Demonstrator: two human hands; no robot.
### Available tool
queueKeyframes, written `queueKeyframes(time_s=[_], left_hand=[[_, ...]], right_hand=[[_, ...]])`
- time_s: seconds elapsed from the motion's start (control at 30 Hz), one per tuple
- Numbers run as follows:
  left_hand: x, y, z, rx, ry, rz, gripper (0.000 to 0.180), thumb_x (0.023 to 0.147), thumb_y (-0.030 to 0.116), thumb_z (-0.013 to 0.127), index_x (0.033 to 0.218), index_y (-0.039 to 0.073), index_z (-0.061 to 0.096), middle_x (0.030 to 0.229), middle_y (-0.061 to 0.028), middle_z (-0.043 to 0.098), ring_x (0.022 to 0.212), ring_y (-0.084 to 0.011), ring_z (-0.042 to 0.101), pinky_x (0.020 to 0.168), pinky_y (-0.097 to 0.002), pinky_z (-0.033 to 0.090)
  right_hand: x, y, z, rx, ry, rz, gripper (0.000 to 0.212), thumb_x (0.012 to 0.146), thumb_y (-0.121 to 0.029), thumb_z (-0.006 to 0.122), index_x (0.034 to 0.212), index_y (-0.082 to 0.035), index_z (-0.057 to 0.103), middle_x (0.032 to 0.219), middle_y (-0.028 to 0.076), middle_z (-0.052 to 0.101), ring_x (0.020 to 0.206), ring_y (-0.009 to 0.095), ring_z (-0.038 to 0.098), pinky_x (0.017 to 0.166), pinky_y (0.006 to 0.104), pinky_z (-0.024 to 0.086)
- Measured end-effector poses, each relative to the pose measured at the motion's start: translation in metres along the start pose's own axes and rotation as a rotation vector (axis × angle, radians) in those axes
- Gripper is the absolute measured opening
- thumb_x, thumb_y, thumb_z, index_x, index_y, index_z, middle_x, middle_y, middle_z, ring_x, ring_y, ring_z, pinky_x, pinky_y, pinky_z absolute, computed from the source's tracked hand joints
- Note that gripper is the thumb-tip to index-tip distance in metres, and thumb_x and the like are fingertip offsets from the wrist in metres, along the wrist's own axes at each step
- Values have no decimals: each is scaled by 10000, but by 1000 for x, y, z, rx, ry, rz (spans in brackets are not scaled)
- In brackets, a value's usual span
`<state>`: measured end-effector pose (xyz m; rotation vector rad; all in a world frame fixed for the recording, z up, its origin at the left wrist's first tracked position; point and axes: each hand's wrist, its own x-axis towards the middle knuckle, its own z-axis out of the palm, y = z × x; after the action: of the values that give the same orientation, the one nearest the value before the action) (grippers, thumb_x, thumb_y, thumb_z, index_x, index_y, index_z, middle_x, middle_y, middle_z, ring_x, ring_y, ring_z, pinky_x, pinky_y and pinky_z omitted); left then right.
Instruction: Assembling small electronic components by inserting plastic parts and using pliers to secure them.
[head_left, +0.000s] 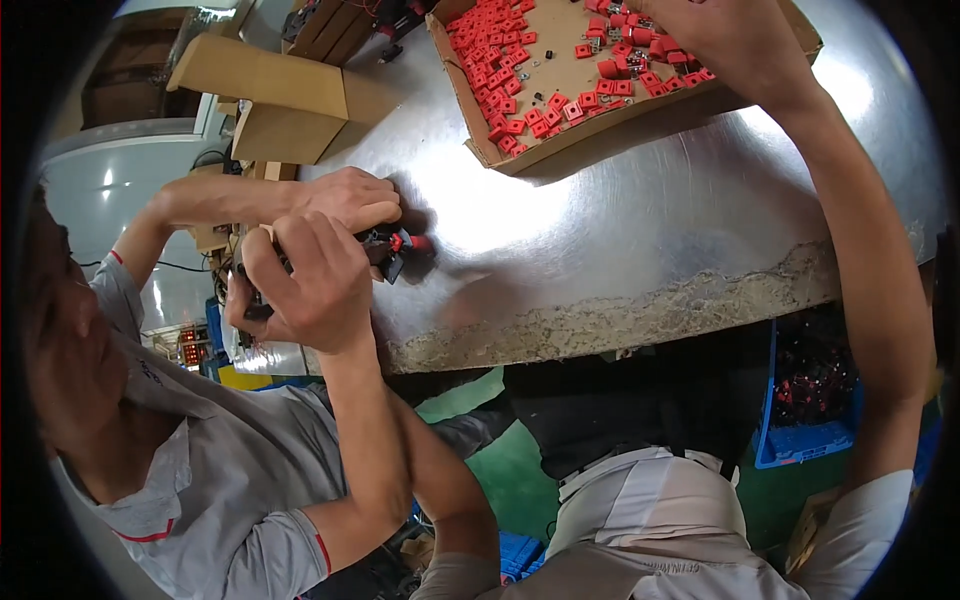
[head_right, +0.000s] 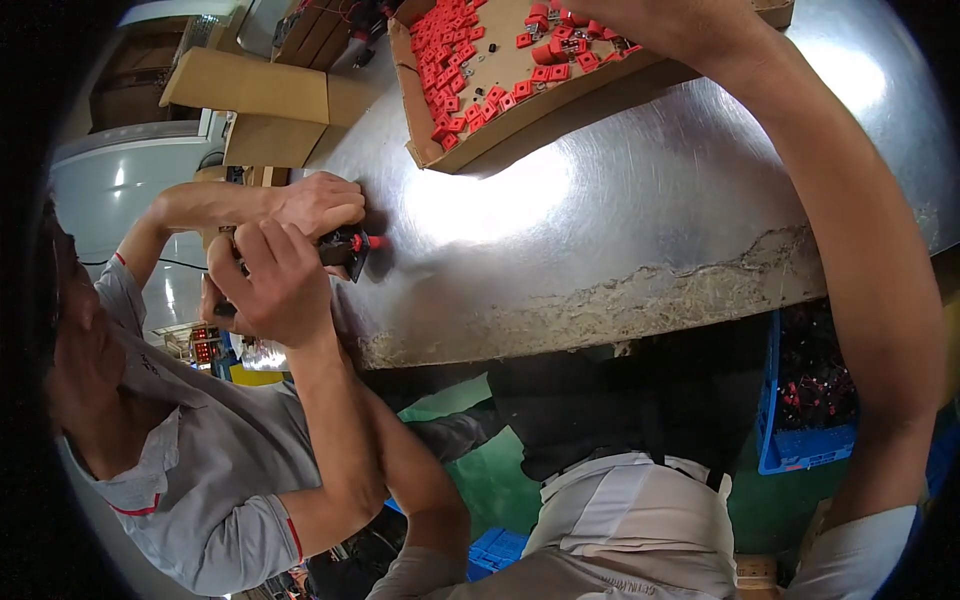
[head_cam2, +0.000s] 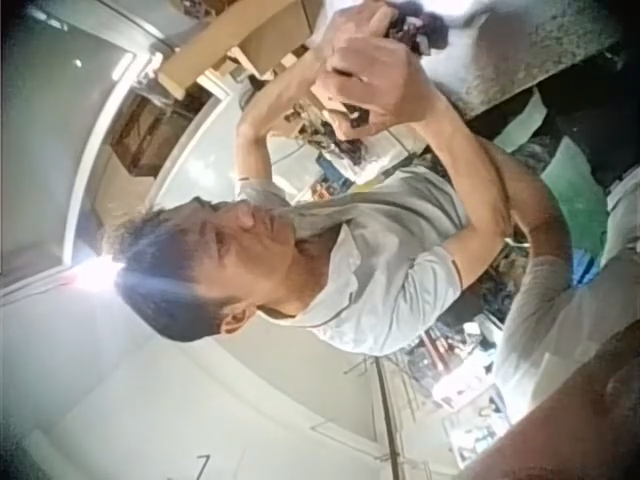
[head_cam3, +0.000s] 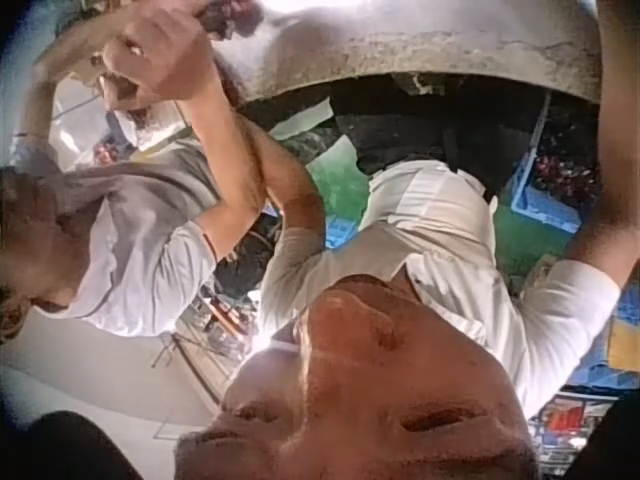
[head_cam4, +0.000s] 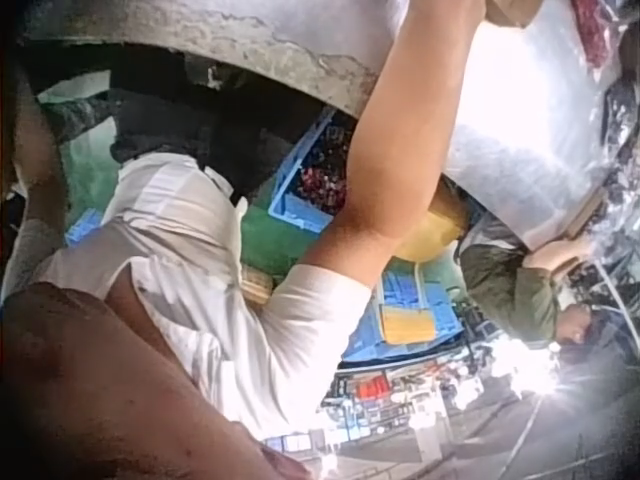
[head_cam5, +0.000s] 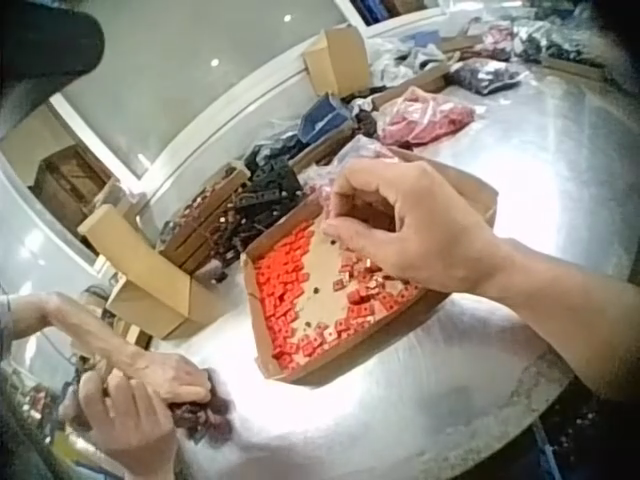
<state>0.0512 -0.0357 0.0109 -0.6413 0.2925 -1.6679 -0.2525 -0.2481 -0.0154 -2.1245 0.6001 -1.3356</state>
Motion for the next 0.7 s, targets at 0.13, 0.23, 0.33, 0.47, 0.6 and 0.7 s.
queueKeyframes(time_s=[0.13, 0.23, 0.33, 0.47, 0.6, 0.7], left_hand=[[3, -8, 0, 1740, 22, 225, 396, 857, 415, 553, 1094, 99, 578, 941, -21, 411, 868, -152, 425, 808, -297, 388], [5, -15, 0, 1757, 42, 274, 506, 868, 463, 519, 1218, 99, 549, 990, -40, 410, 903, -175, 413, 846, -308, 378], [7, -21, -1, 1725, 51, 342, 553, 867, 470, 525, 1272, 94, 542, 998, -54, 411, 906, -181, 418, 838, -303, 377], [3, -13, -2, 1710, 41, 312, 559, 869, 476, 524, 1275, 91, 543, 995, -53, 407, 901, -180, 412, 835, -301, 377], [2, -11, -3, 1721, 14, 296, 556, 870, 470, 523, 1274, 88, 545, 979, -52, 397, 889, -178, 408, 831, -300, 377], [4, -12, -3, 1700, 21, 325, 550, 871, 469, 522, 1270, 92, 543, 968, -48, 391, 885, -172, 408, 825, -297, 377]], right_hand=[[1, -2, 1, -27, 12, -31, 119, 942, -55, 680, 893, 18, 600, 756, 51, 639, 679, 90, 578, 608, 248, 484], [0, 0, 0, -33, 23, -45, 117, 945, -60, 677, 891, 15, 604, 758, 52, 641, 674, 90, 575, 600, 251, 479], [0, 0, -1, -2, 9, 14, 117, 946, -63, 676, 889, 13, 607, 759, 54, 643, 674, 92, 574, 598, 255, 479], [1, 0, -1, 4, 5, 1, 118, 947, -64, 676, 892, 15, 608, 756, 57, 646, 670, 94, 575, 598, 258, 480], [0, -2, 0, 4, -2, 49, 114, 944, -61, 678, 901, 20, 610, 762, 64, 654, 674, 98, 584, 602, 260, 483], [0, -1, -1, -24, 9, -9, 106, 937, -56, 682, 910, 21, 615, 777, 74, 665, 686, 109, 597, 613, 268, 492]])
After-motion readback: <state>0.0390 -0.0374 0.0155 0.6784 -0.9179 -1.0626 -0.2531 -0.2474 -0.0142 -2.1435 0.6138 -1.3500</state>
